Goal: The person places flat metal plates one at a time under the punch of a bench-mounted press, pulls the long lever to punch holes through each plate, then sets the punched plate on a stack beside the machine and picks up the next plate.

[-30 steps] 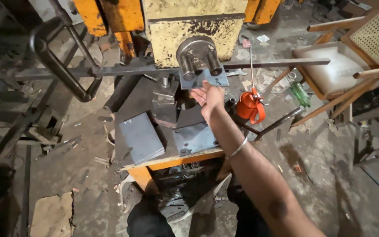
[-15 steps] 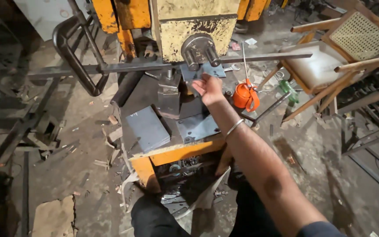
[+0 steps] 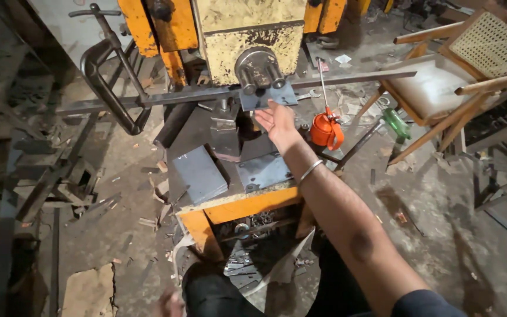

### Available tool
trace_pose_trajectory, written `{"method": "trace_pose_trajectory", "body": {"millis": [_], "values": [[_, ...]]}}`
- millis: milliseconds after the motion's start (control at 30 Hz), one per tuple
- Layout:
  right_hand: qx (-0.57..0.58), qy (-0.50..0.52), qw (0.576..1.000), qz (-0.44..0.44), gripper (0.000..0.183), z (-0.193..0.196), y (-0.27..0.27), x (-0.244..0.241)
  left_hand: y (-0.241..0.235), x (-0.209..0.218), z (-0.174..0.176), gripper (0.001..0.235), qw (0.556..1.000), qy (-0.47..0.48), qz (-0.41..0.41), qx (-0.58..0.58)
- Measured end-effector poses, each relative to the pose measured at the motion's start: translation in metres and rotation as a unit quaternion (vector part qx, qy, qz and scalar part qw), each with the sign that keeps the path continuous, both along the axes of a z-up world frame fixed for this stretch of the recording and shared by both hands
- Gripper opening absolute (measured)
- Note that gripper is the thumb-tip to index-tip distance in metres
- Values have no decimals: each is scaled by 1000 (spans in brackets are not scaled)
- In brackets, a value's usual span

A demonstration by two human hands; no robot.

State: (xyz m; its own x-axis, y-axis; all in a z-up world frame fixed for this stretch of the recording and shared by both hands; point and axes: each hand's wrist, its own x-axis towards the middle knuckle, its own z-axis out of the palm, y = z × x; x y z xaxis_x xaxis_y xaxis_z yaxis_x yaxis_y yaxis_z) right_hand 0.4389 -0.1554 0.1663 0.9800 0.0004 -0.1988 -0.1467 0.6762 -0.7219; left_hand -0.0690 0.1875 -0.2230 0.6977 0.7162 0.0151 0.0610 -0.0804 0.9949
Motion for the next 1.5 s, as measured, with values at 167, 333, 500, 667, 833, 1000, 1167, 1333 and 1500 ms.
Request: {"method": "trace_pose_trajectory", "body": {"millis": [167, 333, 500, 667, 833, 1000, 1167, 1333, 1500], "values": [[-1, 28, 998, -52, 29, 4, -8, -40, -111, 95, 248, 34, 990, -63, -122, 8], [-66, 9, 997, -32, 25, -10, -38, -151, -166, 165, 416, 47, 912, -90, -220, 333], [-87, 27, 995, 44, 20, 15, -50, -236, -194, 206, 450, 51, 789, -169, -285, 517], [-47, -16, 990, 136, 33, 15, -45, -293, -197, 236, 422, 33, 873, 5, -331, 358], [-159, 131, 960, 190, 32, 0, -16, -329, -185, 252, 385, 29, 894, -89, -314, -305], [-14, 63, 996, 65, 40, 15, -6, -288, -180, 275, 325, 34, 886, -34, -340, -315], [39, 18, 999, 15, 37, -1, -9, -207, -174, 259, 376, 52, 887, -35, -357, -292], [8, 42, 996, -78, 31, 8, 1, -94, -160, 186, 376, 59, 857, -27, -365, -364], [50, 35, 997, -38, 24, -22, 1, -33, -108, 84, 274, 70, 866, 30, -283, -412]]}}
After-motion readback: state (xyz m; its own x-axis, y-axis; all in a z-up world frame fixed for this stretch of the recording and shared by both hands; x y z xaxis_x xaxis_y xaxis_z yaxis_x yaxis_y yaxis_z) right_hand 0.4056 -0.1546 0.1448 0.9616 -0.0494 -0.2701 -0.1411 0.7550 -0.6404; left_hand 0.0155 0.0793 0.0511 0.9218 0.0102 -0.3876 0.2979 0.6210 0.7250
